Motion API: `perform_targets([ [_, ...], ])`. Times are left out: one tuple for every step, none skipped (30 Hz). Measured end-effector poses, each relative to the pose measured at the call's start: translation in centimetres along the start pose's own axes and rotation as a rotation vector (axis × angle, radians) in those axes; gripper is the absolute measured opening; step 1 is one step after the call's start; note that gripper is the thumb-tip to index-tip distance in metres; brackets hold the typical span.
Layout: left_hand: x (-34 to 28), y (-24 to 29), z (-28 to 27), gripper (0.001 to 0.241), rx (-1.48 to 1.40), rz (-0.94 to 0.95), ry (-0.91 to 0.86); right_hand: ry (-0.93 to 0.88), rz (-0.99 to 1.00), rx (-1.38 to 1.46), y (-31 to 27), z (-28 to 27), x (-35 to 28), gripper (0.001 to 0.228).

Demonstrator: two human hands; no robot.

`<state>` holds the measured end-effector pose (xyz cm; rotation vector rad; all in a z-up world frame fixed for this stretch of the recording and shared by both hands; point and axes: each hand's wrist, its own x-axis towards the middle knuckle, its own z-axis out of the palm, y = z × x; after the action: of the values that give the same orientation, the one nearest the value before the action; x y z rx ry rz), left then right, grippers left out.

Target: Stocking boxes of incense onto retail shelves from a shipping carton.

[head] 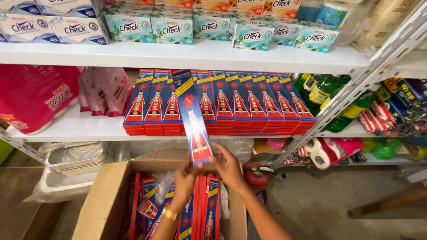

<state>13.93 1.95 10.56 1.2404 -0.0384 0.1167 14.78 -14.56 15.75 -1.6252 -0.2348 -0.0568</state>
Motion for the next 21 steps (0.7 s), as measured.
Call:
perform_targets([
  [1.4, -0.1, 0.0, 0.058, 0.002, -0.004, 0.001, 0.001, 0.004, 0.003, 0.8, -0.1, 1.3, 0.048],
  [2.8, -0.3, -0.1, 0.062, 0.008, -0.02, -0.003, 0.012, -0.088, -0.044, 1.6, -0.2, 2.7, 0.047],
  [4.1, -0.5, -0.2, 0.065, 0.011, -0.036, -0.001, 0.016, -0.178, -0.092, 2.5, -0.3, 4.0, 0.046],
  [5.8, -1.4, -0.4, 0.065, 0.011, -0.039, 0.005, 0.01, -0.174, -0.09, 2.9, -0.3, 5.2, 0.046],
  [7.5, -2.3, -0.7, 0.065, 0.044, -0.014, 0.009, 0.043, -0.16, -0.074, 3.2, -0.3, 6.4, 0.044],
  [9.2, -3.2, -1.0, 0.066, 0.076, 0.01, 0.013, 0.076, -0.146, -0.058, 3.6, -0.2, 7.6, 0.043],
  [9.9, -2.1, -0.6, 0.066, 0.077, 0.013, 0.015, 0.073, -0.148, -0.057, 3.4, -0.3, 8.6, 0.043],
  [10.5, -1.0, -0.2, 0.066, 0.085, 0.0, 0.005, 0.099, -0.119, -0.092, 3.1, -0.3, 9.5, 0.044],
  [11.3, 0.1, 0.3, 0.067, 0.093, -0.013, -0.007, 0.126, -0.092, -0.128, 2.7, -0.5, 10.4, 0.044],
  [12.4, 0.5, 0.4, 0.067, 0.093, -0.009, -0.007, 0.125, -0.095, -0.128, 3.4, -0.7, 11.7, 0.044],
  [13.4, 0.9, 0.5, 0.068, 0.131, -0.041, -0.002, 0.129, -0.1, -0.102, 4.1, -0.9, 12.9, 0.044],
  [14.4, 1.2, 0.6, 0.069, 0.169, -0.072, 0.003, 0.134, -0.104, -0.076, 4.8, -1.1, 14.2, 0.044],
  [15.4, 1.1, 0.7, 0.069, 0.17, -0.072, 0.002, 0.135, -0.104, -0.076, 4.9, -1.3, 15.1, 0.044],
  [16.3, 1.1, 0.9, 0.069, 0.14, -0.092, 0.019, 0.139, -0.078, -0.121, 5.0, -1.4, 16.0, 0.044],
  [17.3, 1.0, 1.1, 0.07, 0.109, -0.111, 0.036, 0.143, -0.052, -0.167, 5.0, -1.6, 17.0, 0.043],
  [17.9, 1.2, 1.2, 0.07, 0.109, -0.111, 0.034, 0.145, -0.052, -0.166, 4.7, -1.6, 17.5, 0.043],
  [18.5, 1.4, 1.4, 0.069, 0.101, -0.132, 0.034, 0.155, -0.056, -0.194, 4.4, -1.7, 18.0, 0.044],
  [19.1, 1.7, 1.5, 0.068, 0.093, -0.153, 0.035, 0.166, -0.06, -0.223, 4.0, -1.7, 18.5, 0.045],
  [19.4, 2.0, 1.7, 0.068, 0.092, -0.156, 0.033, 0.167, -0.057, -0.224, 3.1, -1.8, 18.4, 0.045],
  [19.7, 2.3, 1.9, 0.067, 0.098, -0.154, 0.029, 0.17, -0.044, -0.299, 2.3, -1.8, 18.4, 0.046],
  [19.9, 2.5, 2.0, 0.065, 0.104, -0.153, 0.028, 0.171, -0.029, -0.374, 1.4, -1.8, 18.3, 0.047],
])
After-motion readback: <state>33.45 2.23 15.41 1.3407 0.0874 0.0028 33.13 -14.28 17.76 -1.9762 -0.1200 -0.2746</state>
